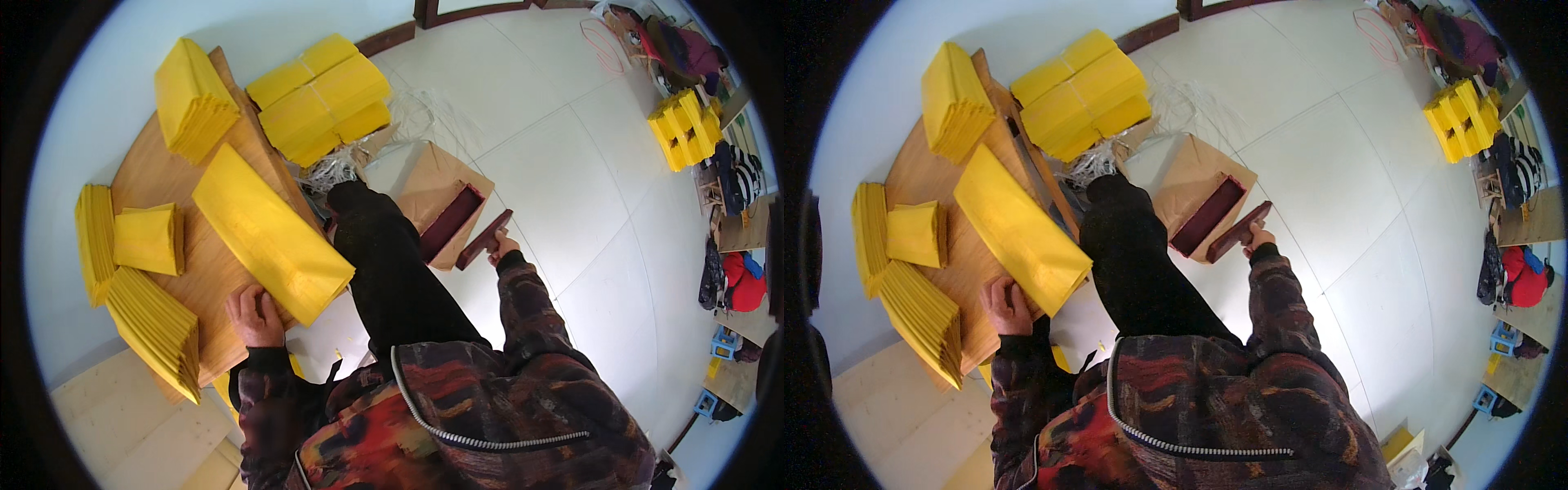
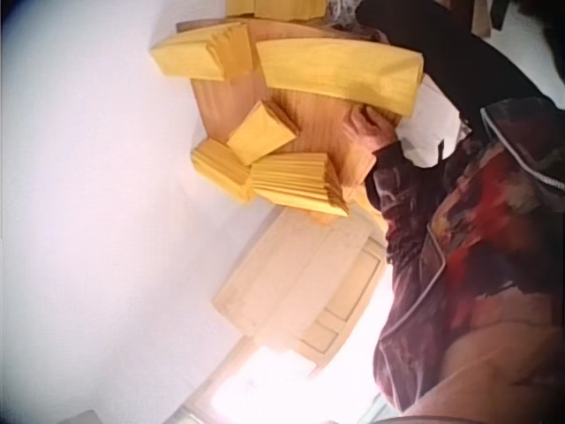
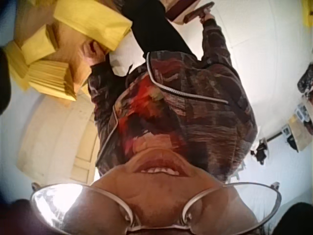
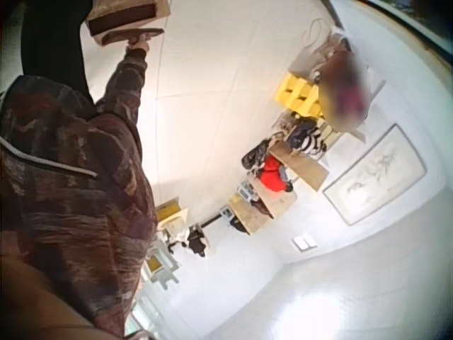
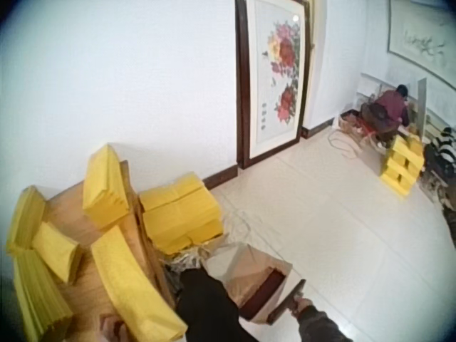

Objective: The person folds yellow paper sheets in half using a wooden block as a guide, then stacks them. The person then ties the stack with a plastic tie.

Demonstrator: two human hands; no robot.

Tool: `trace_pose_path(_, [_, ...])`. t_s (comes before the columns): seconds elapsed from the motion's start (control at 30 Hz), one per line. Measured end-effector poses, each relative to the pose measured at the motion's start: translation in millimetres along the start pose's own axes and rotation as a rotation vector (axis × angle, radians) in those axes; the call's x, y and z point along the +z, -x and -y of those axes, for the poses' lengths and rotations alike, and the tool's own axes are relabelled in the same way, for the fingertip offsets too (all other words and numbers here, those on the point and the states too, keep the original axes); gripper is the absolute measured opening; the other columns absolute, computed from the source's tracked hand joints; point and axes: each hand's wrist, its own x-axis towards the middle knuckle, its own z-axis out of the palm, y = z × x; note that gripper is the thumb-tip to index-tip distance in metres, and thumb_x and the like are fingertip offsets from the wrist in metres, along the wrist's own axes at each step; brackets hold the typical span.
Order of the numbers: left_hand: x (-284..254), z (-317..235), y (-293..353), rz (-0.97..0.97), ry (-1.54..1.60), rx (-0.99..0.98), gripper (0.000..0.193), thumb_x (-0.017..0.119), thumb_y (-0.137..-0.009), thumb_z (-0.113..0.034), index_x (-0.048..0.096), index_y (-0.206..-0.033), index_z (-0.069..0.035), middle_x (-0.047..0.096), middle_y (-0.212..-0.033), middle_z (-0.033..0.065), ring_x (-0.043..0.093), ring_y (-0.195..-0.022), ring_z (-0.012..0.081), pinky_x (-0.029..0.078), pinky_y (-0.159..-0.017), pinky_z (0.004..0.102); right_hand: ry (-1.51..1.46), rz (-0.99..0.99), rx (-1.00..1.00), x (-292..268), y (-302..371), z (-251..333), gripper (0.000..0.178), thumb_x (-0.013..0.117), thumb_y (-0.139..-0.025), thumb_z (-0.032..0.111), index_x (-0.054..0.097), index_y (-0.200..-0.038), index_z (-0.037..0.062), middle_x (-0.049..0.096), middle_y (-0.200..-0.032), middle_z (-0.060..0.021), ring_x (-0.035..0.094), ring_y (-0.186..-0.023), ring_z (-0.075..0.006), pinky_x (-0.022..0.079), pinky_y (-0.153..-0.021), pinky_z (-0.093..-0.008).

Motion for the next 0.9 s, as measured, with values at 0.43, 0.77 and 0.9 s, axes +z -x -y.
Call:
trace_pose_path(0.43, [-2, -8, -2, 0.141, -0.065, -0.083, 0.021, 0.05, -0.074, 0.006, 0.052, -0.094, -0.001, 0.05, -0.094, 0.0165, 0.049, -0.087, 0.0315, 0.041, -0.08, 0.0413, 0.796, -0.171, -0.534, 99, -94, -69, 0.041, 0.062, -0.073, 0.026, 0.059, -0.09, -0.0109, 0.063, -0.069, -0.0181, 0.064, -0.061, -0.0299, 0.052, -0.058, -0.0386])
trace_pose_path(0.77, [-7, -9, 1, 0.175, -0.051, -0.157, 0.029, 0.057, -0.067, 0.005, 0.054, -0.094, -0.003, 0.051, -0.091, 0.0151, 0.05, -0.081, 0.0308, 0.043, -0.073, 0.0404, 0.644, 0.03, -0.207, 68, -258, -94, 0.037, 0.054, -0.081, 0.031, 0.059, -0.108, 0.007, 0.06, -0.106, -0.0189, 0.055, -0.1, -0.0323, 0.047, -0.085, -0.0414])
trace_pose_path(0.9, [-8, -4, 0, 0.116, -0.022, -0.177, 0.028, 0.065, -0.062, 0.002, 0.057, -0.088, -0.005, 0.054, -0.088, 0.011, 0.05, -0.08, 0.0304, 0.042, -0.07, 0.0402, 0.453, 0.06, 0.005, 69, -239, -97, 0.034, 0.058, -0.08, 0.014, 0.053, -0.113, 0.007, 0.06, -0.089, -0.0112, 0.056, -0.071, -0.0219, 0.048, -0.057, -0.0368])
